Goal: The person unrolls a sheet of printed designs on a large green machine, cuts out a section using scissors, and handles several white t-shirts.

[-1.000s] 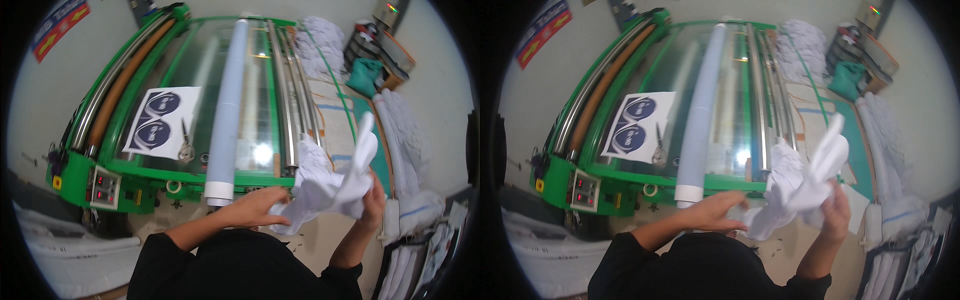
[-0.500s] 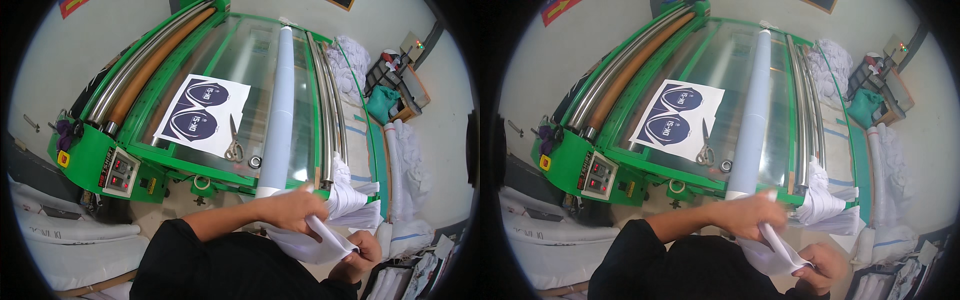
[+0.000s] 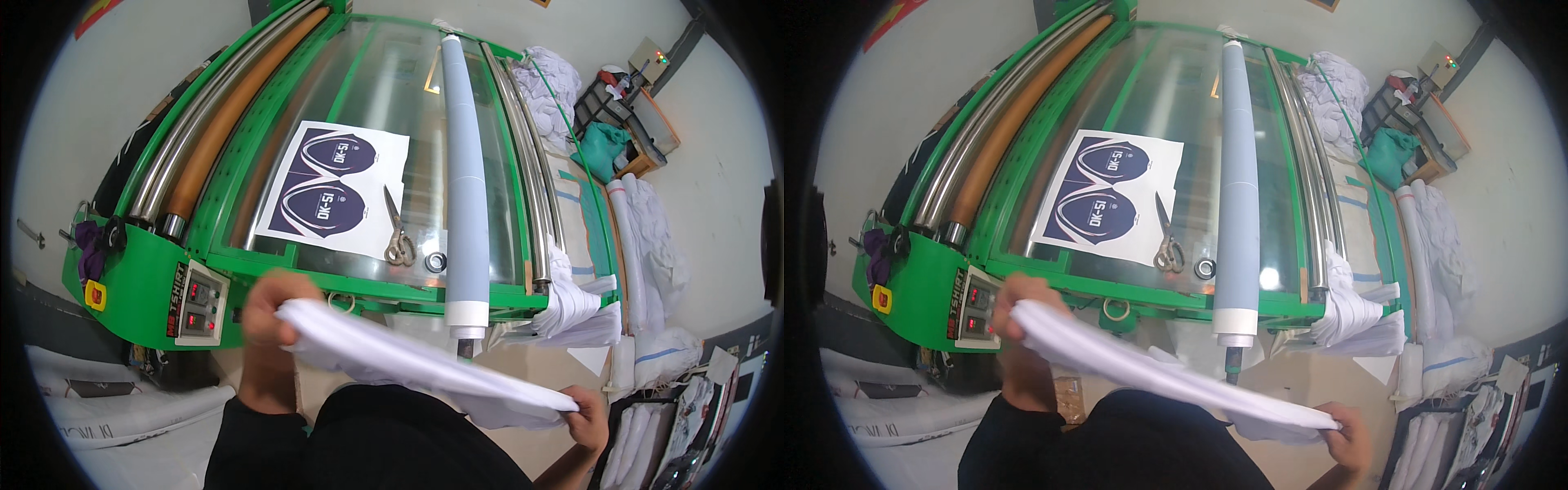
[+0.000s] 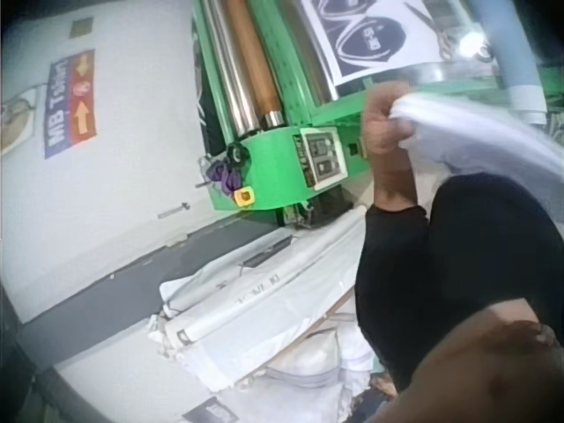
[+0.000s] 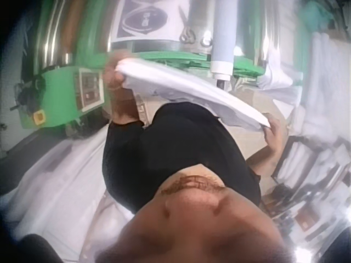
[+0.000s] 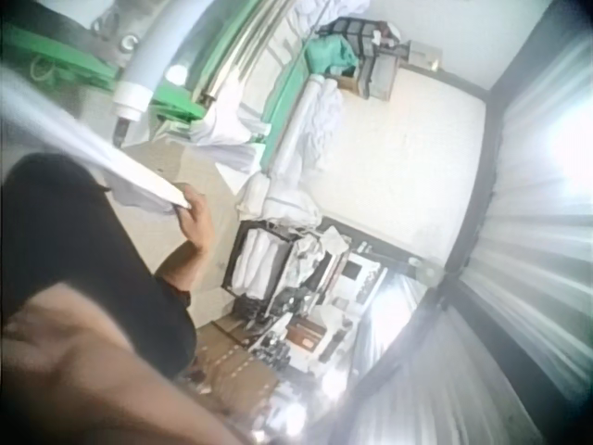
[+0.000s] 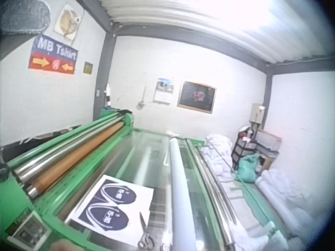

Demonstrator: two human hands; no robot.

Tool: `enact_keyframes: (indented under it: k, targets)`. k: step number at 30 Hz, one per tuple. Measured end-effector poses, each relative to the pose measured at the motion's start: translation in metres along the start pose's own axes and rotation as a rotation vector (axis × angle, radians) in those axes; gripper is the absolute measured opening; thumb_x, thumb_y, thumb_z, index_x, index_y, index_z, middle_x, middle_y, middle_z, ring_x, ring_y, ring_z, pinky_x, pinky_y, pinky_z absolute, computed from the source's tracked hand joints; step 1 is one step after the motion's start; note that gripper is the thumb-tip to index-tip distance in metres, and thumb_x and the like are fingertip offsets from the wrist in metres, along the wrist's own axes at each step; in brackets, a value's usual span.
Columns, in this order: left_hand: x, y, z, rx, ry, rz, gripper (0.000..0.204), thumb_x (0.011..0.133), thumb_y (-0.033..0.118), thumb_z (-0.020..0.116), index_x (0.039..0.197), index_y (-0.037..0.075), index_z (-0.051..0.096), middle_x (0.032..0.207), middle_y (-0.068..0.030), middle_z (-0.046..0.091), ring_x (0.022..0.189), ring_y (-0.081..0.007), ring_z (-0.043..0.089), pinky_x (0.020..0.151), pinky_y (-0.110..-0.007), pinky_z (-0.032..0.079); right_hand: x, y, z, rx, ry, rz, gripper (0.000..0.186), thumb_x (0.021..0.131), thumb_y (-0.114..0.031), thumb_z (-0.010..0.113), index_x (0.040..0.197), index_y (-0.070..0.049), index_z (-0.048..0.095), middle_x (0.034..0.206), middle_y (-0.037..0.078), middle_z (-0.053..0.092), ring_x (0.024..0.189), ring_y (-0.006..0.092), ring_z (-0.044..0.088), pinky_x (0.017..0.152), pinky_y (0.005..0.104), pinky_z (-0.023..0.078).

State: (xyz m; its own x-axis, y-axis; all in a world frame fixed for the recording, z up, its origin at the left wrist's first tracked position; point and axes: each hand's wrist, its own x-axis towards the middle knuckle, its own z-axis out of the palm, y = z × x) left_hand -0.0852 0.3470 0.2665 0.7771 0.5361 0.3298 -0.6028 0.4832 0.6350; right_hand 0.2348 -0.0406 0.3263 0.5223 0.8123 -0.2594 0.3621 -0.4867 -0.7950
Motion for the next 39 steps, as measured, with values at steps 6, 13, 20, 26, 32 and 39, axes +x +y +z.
enact_keyframes:
  k: [6,13,20,26,32,39]
  targets:
    - [-0.032,0.094,0.039,1.345,0.027,-0.124,0.026,0.060,-0.006,0.063,0.085,-0.003,0.071,0.077,-0.0138,0.070,0.068,-0.0240,0.068,0.062,-0.029,0.049,-0.001,0.006,-0.003,0.275,0.227,-0.258,0.024,0.072,0.007,0.048,0.090,0.001,0.062,0.083,0.005,0.064,0.073,0.0101,0.054,0.064,0.0229,0.041]
    - [-0.053,0.128,0.059,1.817,0.529,0.049,0.029,0.071,-0.008,0.053,0.093,-0.003,0.070,0.086,-0.0091,0.069,0.080,-0.0139,0.063,0.072,-0.026,0.048,0.059,-0.023,-0.004,0.124,0.301,-0.385,0.008,0.092,-0.002,0.056,0.100,-0.001,0.058,0.093,0.001,0.059,0.088,0.0084,0.052,0.083,0.0229,0.040]
    - [-0.061,0.170,0.086,1.732,0.787,0.265,0.035,0.073,-0.009,0.047,0.099,-0.004,0.069,0.087,-0.0058,0.064,0.082,-0.0142,0.060,0.077,-0.025,0.045,0.096,-0.055,-0.002,0.418,0.475,-0.664,0.015,0.085,0.004,0.059,0.098,-0.001,0.059,0.088,0.001,0.060,0.081,0.0078,0.055,0.075,0.0215,0.043]
    - [-0.082,0.216,0.083,1.715,0.560,0.365,0.033,0.069,-0.003,0.047,0.096,-0.005,0.066,0.097,-0.0077,0.057,0.091,-0.0166,0.058,0.085,-0.025,0.043,0.086,-0.038,-0.038,0.382,0.289,-0.761,0.025,0.087,-0.012,0.073,0.095,-0.006,0.050,0.087,-0.001,0.052,0.076,0.0050,0.050,0.071,0.0186,0.039]
    - [-0.091,0.251,0.053,1.616,0.560,0.350,0.016,0.074,-0.006,0.052,0.087,0.000,0.059,0.088,-0.0027,0.057,0.082,-0.0100,0.056,0.077,-0.022,0.043,0.088,-0.033,-0.040,0.429,0.347,-0.730,0.018,0.091,-0.007,0.066,0.092,-0.007,0.048,0.081,-0.003,0.044,0.069,0.0039,0.043,0.063,0.0183,0.037]
    - [-0.026,0.296,-0.014,1.654,0.707,0.407,0.016,0.075,-0.006,0.050,0.088,0.003,0.053,0.089,-0.0012,0.053,0.085,-0.0108,0.053,0.078,-0.021,0.038,0.170,-0.069,-0.004,0.603,0.502,-0.714,0.023,0.091,-0.015,0.069,0.102,-0.005,0.051,0.084,0.002,0.058,0.072,0.0072,0.057,0.069,0.0218,0.047]
